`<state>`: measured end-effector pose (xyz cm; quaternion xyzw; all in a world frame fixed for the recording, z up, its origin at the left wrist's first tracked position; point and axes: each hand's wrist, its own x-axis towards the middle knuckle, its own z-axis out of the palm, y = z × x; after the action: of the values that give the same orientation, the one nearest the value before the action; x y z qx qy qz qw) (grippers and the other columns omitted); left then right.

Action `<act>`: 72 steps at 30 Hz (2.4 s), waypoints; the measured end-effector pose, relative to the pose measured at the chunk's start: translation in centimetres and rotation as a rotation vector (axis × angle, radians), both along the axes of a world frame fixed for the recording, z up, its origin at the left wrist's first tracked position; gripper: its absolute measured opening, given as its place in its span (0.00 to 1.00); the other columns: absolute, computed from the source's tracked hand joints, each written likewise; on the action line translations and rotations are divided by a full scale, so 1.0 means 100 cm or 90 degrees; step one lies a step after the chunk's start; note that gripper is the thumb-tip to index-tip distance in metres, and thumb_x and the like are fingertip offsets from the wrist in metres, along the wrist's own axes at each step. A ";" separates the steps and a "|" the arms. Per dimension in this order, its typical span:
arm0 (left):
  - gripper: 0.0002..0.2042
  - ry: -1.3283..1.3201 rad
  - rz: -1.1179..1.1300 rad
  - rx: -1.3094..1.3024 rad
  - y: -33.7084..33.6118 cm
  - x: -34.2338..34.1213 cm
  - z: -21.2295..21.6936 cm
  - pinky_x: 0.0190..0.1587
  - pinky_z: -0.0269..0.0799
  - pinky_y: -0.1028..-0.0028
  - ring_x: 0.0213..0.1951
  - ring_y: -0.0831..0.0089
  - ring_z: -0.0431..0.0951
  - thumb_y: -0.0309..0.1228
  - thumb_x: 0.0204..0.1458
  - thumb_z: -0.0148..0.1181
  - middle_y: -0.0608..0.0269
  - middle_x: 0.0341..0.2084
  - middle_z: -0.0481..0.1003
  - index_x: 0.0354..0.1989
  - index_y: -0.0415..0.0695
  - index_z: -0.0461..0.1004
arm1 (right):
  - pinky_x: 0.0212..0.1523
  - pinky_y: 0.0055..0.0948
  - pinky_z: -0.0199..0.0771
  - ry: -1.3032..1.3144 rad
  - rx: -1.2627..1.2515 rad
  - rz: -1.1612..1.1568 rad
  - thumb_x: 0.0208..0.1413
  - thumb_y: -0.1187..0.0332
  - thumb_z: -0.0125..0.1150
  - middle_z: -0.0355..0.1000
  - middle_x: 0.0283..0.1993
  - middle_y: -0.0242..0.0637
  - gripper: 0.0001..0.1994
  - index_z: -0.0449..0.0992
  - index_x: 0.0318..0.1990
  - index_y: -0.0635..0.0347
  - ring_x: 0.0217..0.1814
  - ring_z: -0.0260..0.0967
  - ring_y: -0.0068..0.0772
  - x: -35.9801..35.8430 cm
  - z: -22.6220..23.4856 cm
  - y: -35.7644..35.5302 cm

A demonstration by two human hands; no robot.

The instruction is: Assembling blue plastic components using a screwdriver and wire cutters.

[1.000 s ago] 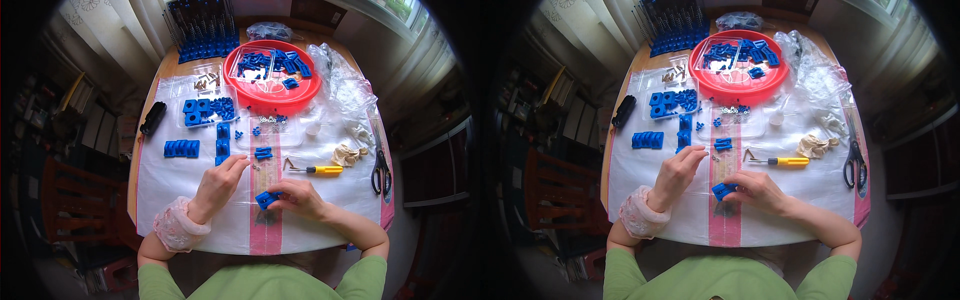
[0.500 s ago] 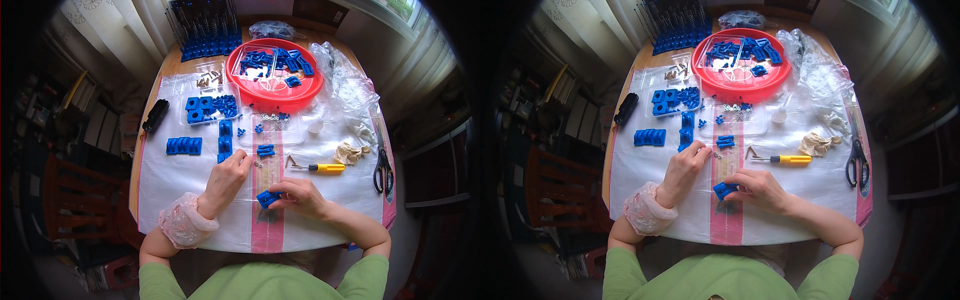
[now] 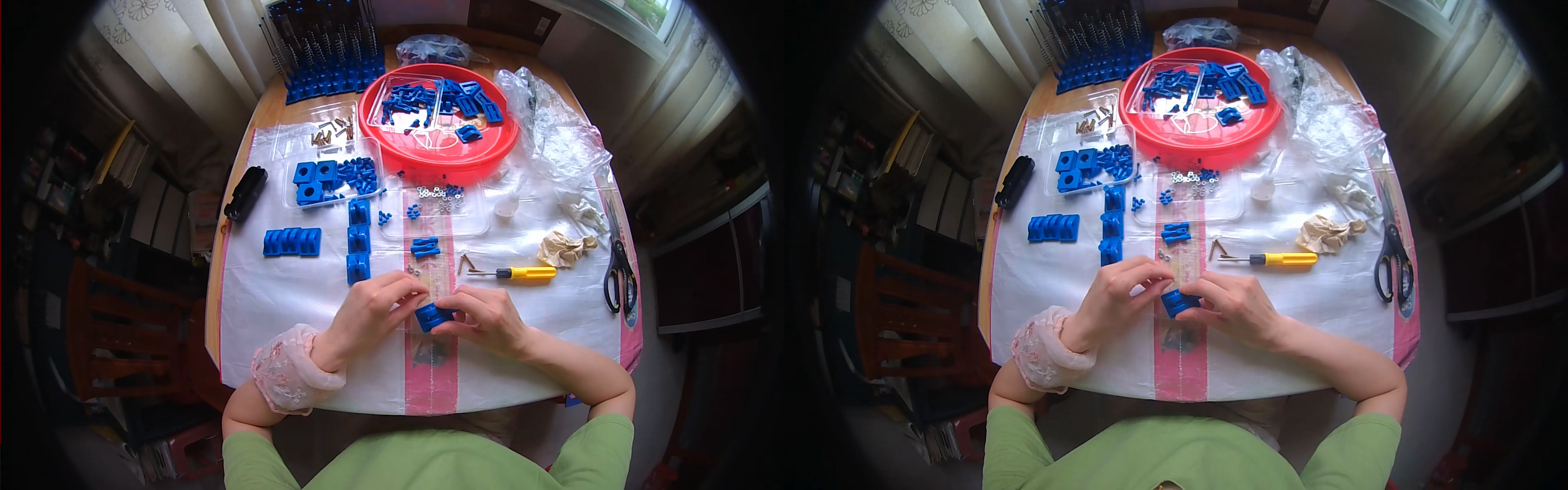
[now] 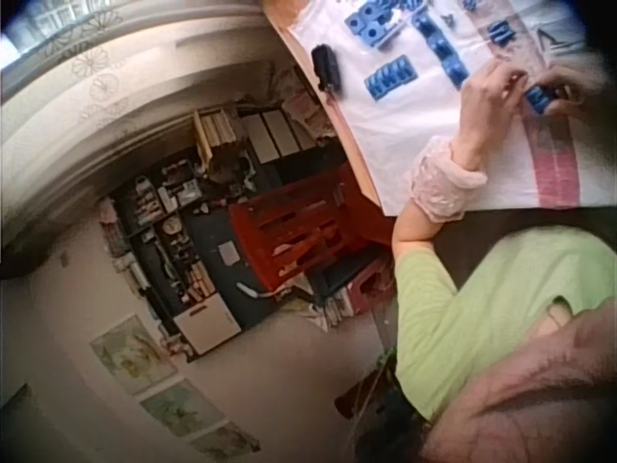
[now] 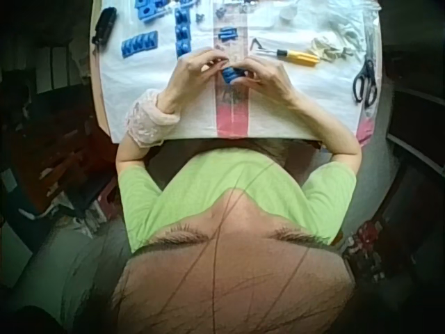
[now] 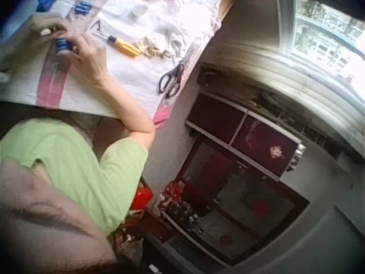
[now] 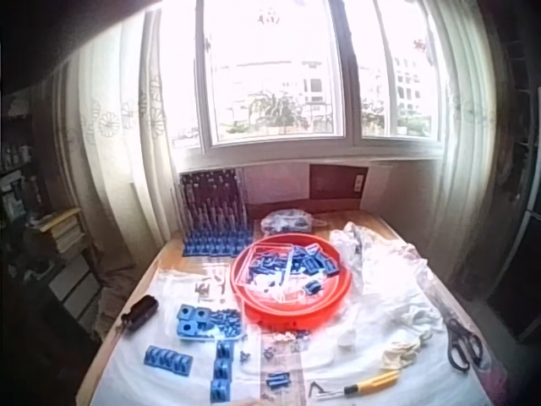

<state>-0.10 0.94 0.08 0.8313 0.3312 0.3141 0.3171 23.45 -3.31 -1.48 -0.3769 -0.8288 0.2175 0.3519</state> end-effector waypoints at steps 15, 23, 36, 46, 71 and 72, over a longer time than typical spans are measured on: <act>0.10 -0.067 -0.075 -0.248 0.002 0.002 -0.001 0.42 0.84 0.73 0.38 0.73 0.85 0.19 0.57 0.63 0.57 0.37 0.84 0.47 0.36 0.79 | 0.27 0.33 0.72 0.002 -0.040 -0.051 0.51 0.60 0.75 0.72 0.28 0.33 0.16 0.78 0.42 0.57 0.27 0.74 0.33 0.001 0.002 -0.001; 0.12 -0.191 -0.125 -0.529 -0.003 0.000 -0.018 0.53 0.81 0.73 0.50 0.73 0.81 0.20 0.62 0.59 0.56 0.49 0.78 0.53 0.35 0.71 | 0.26 0.30 0.73 0.031 -0.078 -0.074 0.49 0.59 0.76 0.75 0.28 0.34 0.18 0.78 0.42 0.57 0.26 0.75 0.30 0.001 0.005 0.002; 0.09 -0.293 -0.063 -0.605 -0.009 0.007 -0.018 0.52 0.81 0.73 0.49 0.74 0.81 0.22 0.63 0.59 0.59 0.48 0.80 0.50 0.35 0.75 | 0.26 0.29 0.74 0.054 -0.084 -0.085 0.47 0.59 0.78 0.76 0.28 0.35 0.19 0.79 0.41 0.59 0.25 0.75 0.29 0.001 0.001 0.003; 0.09 -0.321 -0.059 -0.697 -0.004 0.006 -0.015 0.50 0.81 0.74 0.47 0.76 0.81 0.25 0.65 0.58 0.61 0.45 0.81 0.51 0.36 0.75 | 0.26 0.31 0.72 0.000 0.012 -0.085 0.47 0.59 0.78 0.76 0.31 0.35 0.21 0.78 0.43 0.59 0.28 0.75 0.34 0.007 0.014 0.008; 0.11 -0.517 0.095 -0.742 -0.007 0.007 -0.016 0.49 0.80 0.81 0.46 0.77 0.81 0.31 0.68 0.55 0.62 0.45 0.79 0.54 0.41 0.72 | 0.45 0.41 0.72 -0.168 -0.215 -0.223 0.51 0.76 0.69 0.76 0.36 0.44 0.11 0.71 0.37 0.63 0.42 0.75 0.47 0.065 0.103 0.008; 0.11 -0.526 0.098 -0.753 -0.008 0.007 -0.018 0.49 0.80 0.82 0.46 0.77 0.81 0.31 0.68 0.55 0.62 0.45 0.79 0.53 0.41 0.72 | 0.43 0.39 0.74 -0.144 -0.206 -0.214 0.54 0.76 0.68 0.76 0.36 0.45 0.10 0.72 0.40 0.64 0.42 0.77 0.47 0.063 0.107 0.006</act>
<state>0.57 0.18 -1.69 0.3084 0.3567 0.3923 0.7898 29.79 -2.71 9.18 -0.5825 -0.7430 0.2421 0.2236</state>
